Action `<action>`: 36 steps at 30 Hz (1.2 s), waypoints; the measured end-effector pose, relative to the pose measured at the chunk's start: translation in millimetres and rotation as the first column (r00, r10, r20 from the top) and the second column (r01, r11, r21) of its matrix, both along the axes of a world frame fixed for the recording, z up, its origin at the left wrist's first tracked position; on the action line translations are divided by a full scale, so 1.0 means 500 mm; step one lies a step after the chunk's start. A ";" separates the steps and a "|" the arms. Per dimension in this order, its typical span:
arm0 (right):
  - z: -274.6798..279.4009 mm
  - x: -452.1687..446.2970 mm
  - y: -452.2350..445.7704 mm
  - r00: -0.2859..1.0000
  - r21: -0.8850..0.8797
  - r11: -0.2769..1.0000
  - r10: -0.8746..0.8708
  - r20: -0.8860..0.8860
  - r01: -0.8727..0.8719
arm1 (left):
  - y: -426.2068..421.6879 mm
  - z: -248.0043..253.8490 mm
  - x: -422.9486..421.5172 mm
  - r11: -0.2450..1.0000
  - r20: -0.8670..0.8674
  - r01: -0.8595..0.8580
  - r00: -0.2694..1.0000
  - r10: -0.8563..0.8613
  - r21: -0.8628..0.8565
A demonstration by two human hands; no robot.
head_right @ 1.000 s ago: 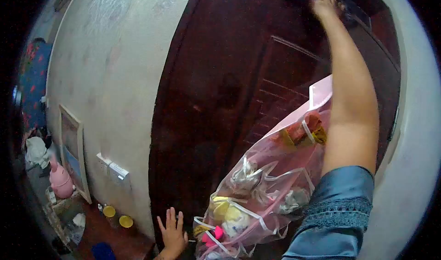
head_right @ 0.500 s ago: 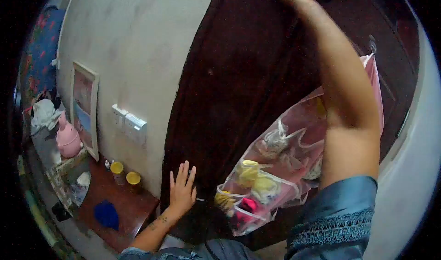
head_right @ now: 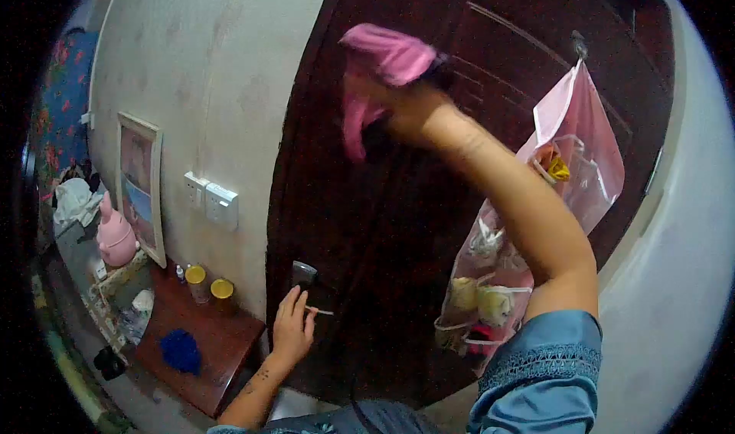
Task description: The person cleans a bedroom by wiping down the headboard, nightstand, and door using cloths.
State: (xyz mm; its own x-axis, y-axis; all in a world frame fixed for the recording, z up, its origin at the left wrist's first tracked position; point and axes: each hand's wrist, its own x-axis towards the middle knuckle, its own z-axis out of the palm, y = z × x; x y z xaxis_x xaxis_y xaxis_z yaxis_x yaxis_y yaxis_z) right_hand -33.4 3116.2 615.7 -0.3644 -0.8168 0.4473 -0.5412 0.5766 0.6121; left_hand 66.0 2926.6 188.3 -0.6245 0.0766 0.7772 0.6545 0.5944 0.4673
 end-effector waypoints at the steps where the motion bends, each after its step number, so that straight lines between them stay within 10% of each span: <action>1: 0.066 0.050 0.005 0.994 -0.088 0.996 0.010 -0.109 -0.019 | -0.015 0.018 0.042 1.000 0.027 0.001 1.000 -0.002 0.013; 3: 0.169 0.057 0.067 0.906 -0.197 0.980 -0.064 -0.418 -0.022 | -0.032 0.013 0.075 1.000 0.069 -0.001 0.998 0.000 0.016; 5: 0.208 0.166 0.029 0.667 -0.516 0.714 -0.673 -0.320 0.472 | -0.045 0.004 0.094 0.999 0.115 -0.025 0.993 0.020 0.045; 11: 0.216 0.114 0.135 0.391 -0.735 0.629 -0.761 -0.518 0.251 | -0.060 -0.015 0.139 0.999 0.122 -0.016 0.993 0.011 0.041; 16: 0.079 0.116 0.032 0.696 -0.397 0.866 -0.487 -0.528 0.304 | -0.045 -0.001 0.155 1.000 0.103 0.027 0.994 -0.028 0.007; 17: 0.078 0.117 0.025 0.874 -0.332 0.938 -0.243 -0.421 0.101 | -0.038 0.008 0.160 0.999 0.100 0.033 0.994 -0.032 -0.009; 20: 0.157 0.117 0.072 0.930 -0.420 0.908 -0.166 -0.327 0.014 | -0.035 0.023 0.185 1.000 0.090 0.025 0.996 -0.024 -0.009; 21: 0.203 0.098 0.107 0.879 -0.428 0.895 -0.100 -0.466 -0.125 | -0.035 0.022 0.193 1.000 0.089 0.010 0.996 -0.010 -0.005; 23: 0.285 0.100 0.175 0.506 -0.497 0.836 -0.541 -0.671 0.234 | -0.039 0.001 0.202 1.000 0.051 -0.010 0.999 0.008 0.024; 25: 0.347 0.087 0.265 0.670 -0.689 0.724 -0.528 -0.522 0.034 | -0.037 -0.002 0.210 0.999 0.112 -0.046 0.993 0.044 0.014; 27: 0.311 0.145 0.222 0.374 -0.614 0.749 -0.660 -0.652 0.251 | -0.025 0.001 0.218 0.997 0.110 -0.072 0.991 0.072 0.000; 29: 0.257 0.170 0.159 0.604 -0.622 0.755 -0.600 -0.524 0.210 | -0.007 0.025 0.220 0.999 0.123 -0.020 0.992 0.014 0.045; 31: 0.184 0.143 0.135 0.562 -0.463 0.886 -0.388 -0.730 0.010 | 0.012 0.082 0.219 1.000 0.044 -0.013 0.999 0.012 0.027; 33: 0.143 0.203 0.083 0.870 -0.485 0.873 -0.272 -0.412 0.043 | 0.028 0.147 0.199 0.974 -0.022 0.166 0.986 -0.165 0.153; 36: 0.073 0.239 0.034 0.993 -0.611 0.782 0.090 -0.079 -0.119 | 0.065 0.317 0.189 0.600 0.100 0.432 0.750 -0.653 0.673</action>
